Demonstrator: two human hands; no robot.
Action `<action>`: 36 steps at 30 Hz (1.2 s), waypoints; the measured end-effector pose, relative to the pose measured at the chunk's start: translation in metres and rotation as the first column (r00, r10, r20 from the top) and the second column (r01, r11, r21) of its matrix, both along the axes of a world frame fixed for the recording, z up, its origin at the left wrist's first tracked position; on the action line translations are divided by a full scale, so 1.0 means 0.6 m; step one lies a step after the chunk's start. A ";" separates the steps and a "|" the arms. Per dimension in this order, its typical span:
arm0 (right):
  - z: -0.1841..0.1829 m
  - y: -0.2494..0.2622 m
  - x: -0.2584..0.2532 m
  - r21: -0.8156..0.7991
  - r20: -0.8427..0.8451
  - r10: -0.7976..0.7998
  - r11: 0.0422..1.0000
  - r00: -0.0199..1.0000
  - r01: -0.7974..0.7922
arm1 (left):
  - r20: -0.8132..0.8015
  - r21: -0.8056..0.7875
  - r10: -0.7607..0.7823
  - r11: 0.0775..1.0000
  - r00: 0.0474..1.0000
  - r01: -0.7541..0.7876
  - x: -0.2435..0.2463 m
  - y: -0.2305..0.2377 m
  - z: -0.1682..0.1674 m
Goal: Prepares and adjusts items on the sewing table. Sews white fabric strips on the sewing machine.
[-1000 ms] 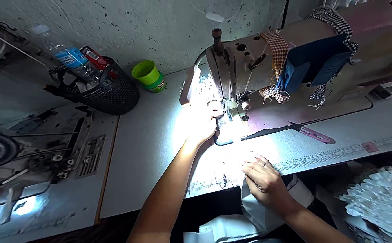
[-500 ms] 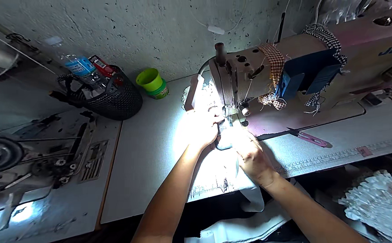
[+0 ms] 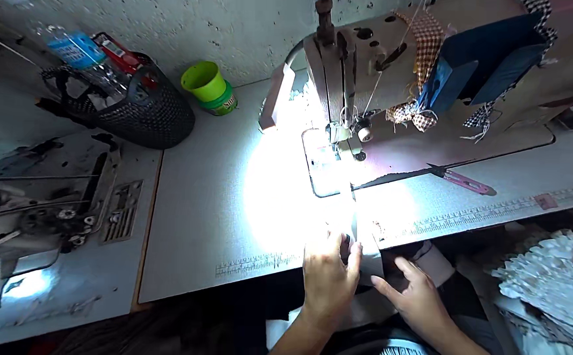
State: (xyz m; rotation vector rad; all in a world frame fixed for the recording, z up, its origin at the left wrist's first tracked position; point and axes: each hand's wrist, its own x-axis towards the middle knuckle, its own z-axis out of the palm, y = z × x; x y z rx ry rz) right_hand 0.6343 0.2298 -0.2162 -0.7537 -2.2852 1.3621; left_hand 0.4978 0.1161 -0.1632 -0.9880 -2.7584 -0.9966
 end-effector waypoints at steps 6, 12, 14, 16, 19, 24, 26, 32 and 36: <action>0.002 0.007 -0.001 -0.476 -0.269 0.123 0.846 0.955 -0.243 | 0.383 0.346 -0.006 0.928 0.924 -0.138 0.047 -0.006 0.003; 0.020 -0.004 0.022 -0.665 -0.220 0.132 0.705 0.967 -0.247 | 0.176 0.243 -0.022 0.970 0.984 -0.022 0.098 -0.026 -0.006; 0.020 -0.006 0.024 -0.662 -0.198 0.136 0.712 0.971 -0.235 | -0.053 0.185 -0.087 0.978 0.995 0.095 0.115 -0.032 -0.016; 0.019 -0.010 0.026 -0.648 -0.195 0.150 0.722 0.969 -0.242 | -0.208 0.125 -0.149 0.976 0.967 0.177 0.122 -0.038 -0.023; 0.019 -0.013 0.027 -0.628 -0.187 0.155 0.741 0.970 -0.240 | -0.276 0.052 -0.184 0.977 0.943 0.206 0.120 -0.041 -0.026; 0.015 -0.012 0.028 -0.605 -0.154 0.160 0.765 0.975 -0.221 | -0.158 -0.005 -0.116 0.993 0.981 0.117 0.117 -0.039 -0.021; 0.016 -0.012 0.028 -0.607 -0.148 0.161 0.764 0.976 -0.218 | -0.069 0.016 -0.095 0.995 0.993 0.096 0.116 -0.039 -0.020; 0.013 0.004 0.028 -0.080 -0.137 0.203 0.973 0.970 -0.215 | 0.315 0.251 -0.127 0.967 0.940 0.046 0.103 -0.041 -0.041; 0.005 0.050 0.007 0.614 -0.212 0.415 0.761 0.885 -0.209 | 0.410 0.317 -0.152 0.948 0.899 0.015 0.102 -0.041 -0.033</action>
